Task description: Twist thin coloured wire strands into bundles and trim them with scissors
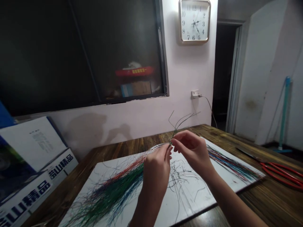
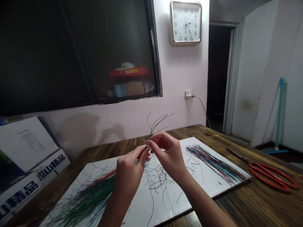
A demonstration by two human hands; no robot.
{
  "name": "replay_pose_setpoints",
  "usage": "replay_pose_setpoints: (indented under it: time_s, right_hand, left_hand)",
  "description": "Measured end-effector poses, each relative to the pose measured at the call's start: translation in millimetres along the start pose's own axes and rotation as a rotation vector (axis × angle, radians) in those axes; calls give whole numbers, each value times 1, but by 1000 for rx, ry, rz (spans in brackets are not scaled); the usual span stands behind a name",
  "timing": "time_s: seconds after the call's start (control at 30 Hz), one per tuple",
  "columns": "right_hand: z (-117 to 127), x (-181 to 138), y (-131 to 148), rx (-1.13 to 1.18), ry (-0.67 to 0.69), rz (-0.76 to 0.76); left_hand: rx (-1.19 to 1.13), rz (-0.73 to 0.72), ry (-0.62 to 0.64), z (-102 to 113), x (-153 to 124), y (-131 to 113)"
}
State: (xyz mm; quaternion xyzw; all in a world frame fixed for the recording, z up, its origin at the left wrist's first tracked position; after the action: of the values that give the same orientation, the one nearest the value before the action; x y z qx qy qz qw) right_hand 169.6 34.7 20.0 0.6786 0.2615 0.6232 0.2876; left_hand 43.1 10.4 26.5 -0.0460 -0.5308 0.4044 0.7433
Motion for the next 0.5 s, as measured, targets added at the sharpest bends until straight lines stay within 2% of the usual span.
replay_pose_setpoints:
  time_s: [0.27,0.37,0.5]
  right_hand:
    - [6,4,-4,205,-29,-29]
    - [6,4,-4,279,-12,-29]
    - [5,5,-7,341,-2,-76]
  left_hand:
    - [-768,427,51,-11,0,8]
    - [-907,482,59,-12,0,9]
    - [-955,495,91,-13,0,8]
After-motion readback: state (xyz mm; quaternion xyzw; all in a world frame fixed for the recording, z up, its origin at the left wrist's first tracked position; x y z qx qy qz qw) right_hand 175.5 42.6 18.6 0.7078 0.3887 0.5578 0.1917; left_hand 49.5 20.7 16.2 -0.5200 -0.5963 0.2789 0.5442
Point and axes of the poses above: each hand's wrist, its own x-axis towards the middle knuckle, its own z-axis out of the back of the hand, y = z × x, the point moved 6 cm from there along x, towards the middle knuckle, and after that the axes turned 9 degrees about -x, right-handed, at the moved point
